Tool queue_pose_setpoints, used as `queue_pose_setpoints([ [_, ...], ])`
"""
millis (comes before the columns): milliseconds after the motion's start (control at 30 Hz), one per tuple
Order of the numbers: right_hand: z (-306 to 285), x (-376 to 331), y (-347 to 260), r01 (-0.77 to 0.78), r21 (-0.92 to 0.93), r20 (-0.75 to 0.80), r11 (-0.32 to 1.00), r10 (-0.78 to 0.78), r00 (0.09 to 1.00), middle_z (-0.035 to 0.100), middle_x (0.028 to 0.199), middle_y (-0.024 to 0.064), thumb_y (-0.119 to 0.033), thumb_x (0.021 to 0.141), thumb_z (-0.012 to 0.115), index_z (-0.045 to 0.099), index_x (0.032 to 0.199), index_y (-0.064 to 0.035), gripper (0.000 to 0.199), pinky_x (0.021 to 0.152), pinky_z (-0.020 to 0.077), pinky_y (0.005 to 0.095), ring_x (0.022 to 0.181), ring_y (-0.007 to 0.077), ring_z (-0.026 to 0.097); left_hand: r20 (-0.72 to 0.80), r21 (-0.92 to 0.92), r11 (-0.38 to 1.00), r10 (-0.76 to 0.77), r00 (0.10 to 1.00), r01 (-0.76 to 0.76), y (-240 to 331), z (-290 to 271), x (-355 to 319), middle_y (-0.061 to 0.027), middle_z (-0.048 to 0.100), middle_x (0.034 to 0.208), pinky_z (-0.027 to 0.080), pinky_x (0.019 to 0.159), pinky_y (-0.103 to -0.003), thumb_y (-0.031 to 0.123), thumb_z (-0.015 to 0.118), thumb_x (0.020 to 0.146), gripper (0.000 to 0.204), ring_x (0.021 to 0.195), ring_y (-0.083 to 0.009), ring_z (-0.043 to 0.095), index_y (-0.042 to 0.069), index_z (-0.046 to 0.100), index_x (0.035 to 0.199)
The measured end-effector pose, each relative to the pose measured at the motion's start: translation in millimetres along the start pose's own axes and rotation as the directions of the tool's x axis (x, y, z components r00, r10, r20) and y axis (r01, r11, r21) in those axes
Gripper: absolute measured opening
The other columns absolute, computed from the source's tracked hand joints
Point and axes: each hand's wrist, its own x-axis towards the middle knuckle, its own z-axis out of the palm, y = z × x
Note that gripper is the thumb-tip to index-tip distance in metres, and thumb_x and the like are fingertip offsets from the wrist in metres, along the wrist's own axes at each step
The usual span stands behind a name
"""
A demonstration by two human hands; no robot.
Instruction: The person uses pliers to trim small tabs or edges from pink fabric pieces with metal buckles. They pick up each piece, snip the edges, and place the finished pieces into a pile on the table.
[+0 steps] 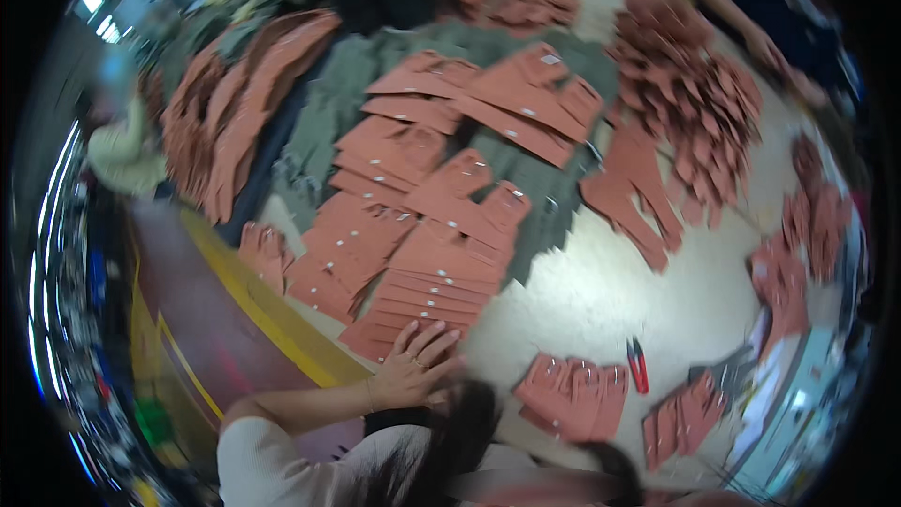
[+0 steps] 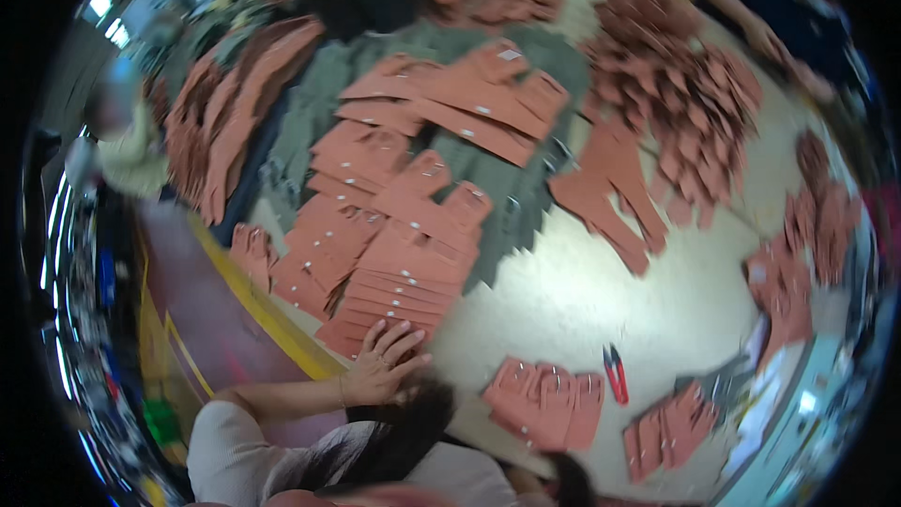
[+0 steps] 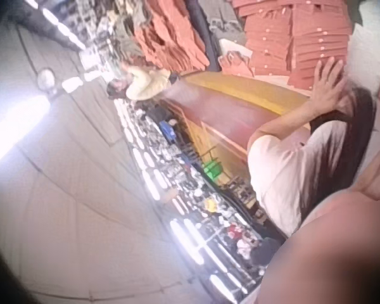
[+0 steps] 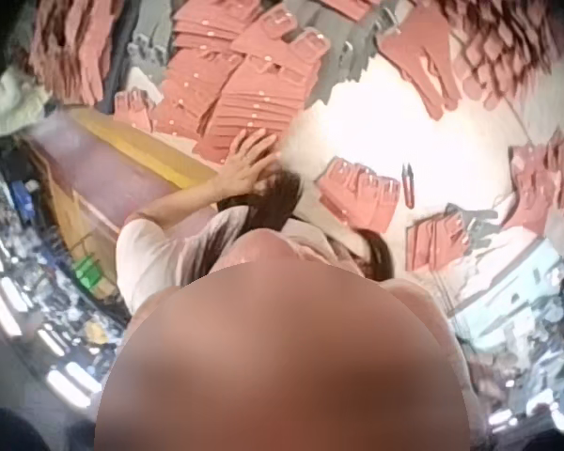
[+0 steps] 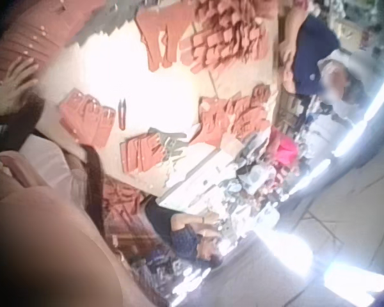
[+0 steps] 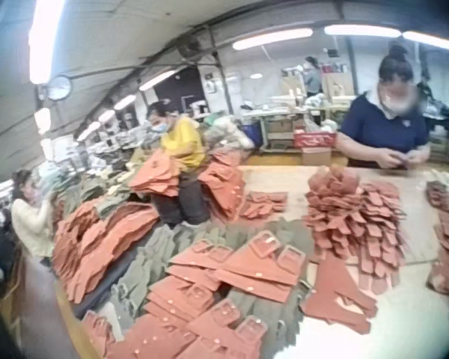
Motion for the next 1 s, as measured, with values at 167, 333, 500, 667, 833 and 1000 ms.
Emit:
queue_pose_setpoints([
  [167,15,-24,-7,-0.123,-0.023,-0.090,0.992,0.120,0.989,0.054,0.131,0.0180,-0.023,0.087,0.053,0.056,0.126,-0.0090,0.042,0.103,0.0390,0.0437,0.120,0.0347,0.051,-0.078,0.043,0.999,0.025,0.997,-0.021,1,5,6,-0.0128,0.039,0.144,0.015,0.111,-0.059,0.041,0.072,0.076,0.061,0.137,-0.0344,0.030,0.017,0.051,0.128],
  [333,58,13,-72,-0.003,-0.001,-0.201,1.000,0.002,0.980,0.055,0.130,0.0183,-0.023,0.087,0.053,0.056,0.126,-0.0085,0.042,0.102,0.0397,0.0435,0.119,0.0349,0.051,-0.254,0.164,0.983,0.123,0.959,-0.083,-5,18,9,-0.0177,0.040,0.141,0.016,0.110,-0.061,0.033,0.070,0.081,0.054,0.135,-0.0413,0.030,0.014,0.050,0.128],
  [500,83,40,-120,0.103,0.015,-0.309,0.995,-0.094,0.947,0.055,0.129,0.0186,-0.023,0.087,0.053,0.056,0.125,-0.0080,0.042,0.101,0.0404,0.0433,0.119,0.0351,0.052,-0.355,0.094,0.991,0.120,0.927,-0.092,0,20,2,-0.0203,0.030,0.147,0.007,0.111,-0.065,0.029,0.068,0.083,0.063,0.138,-0.0452,0.024,0.014,0.038,0.137],
  [667,84,33,-128,0.227,0.003,-0.402,0.974,-0.207,0.892,0.056,0.128,0.0189,-0.023,0.087,0.054,0.056,0.125,-0.0075,0.041,0.101,0.0411,0.0431,0.118,0.0353,0.053,-0.490,0.077,0.978,0.208,0.846,-0.196,0,26,0,-0.0194,0.031,0.146,0.006,0.112,-0.064,0.029,0.067,0.086,0.059,0.138,-0.0455,0.022,0.015,0.038,0.136],
  [833,56,-40,-106,0.371,0.018,-0.268,0.928,-0.353,0.896,0.056,0.127,0.0192,-0.023,0.087,0.054,0.057,0.124,-0.0070,0.041,0.100,0.0418,0.0429,0.117,0.0355,0.054,-0.528,0.189,0.939,0.344,0.777,-0.288,-1,26,1,-0.0189,0.032,0.144,0.010,0.111,-0.063,0.027,0.067,0.085,0.059,0.138,-0.0455,0.023,0.015,0.039,0.135],
  [1000,-52,-126,-97,0.282,0.017,0.494,0.959,-0.253,0.832,0.062,0.114,0.0224,-0.019,0.090,0.050,0.057,0.125,-0.0027,0.039,0.094,0.0460,0.0425,0.109,0.0370,0.059,-0.499,-0.009,0.950,0.266,0.825,-0.312,32,12,16,-0.0205,0.033,0.142,0.021,0.110,-0.056,0.024,0.067,0.085,0.059,0.135,-0.0420,0.028,0.007,0.042,0.135],
])
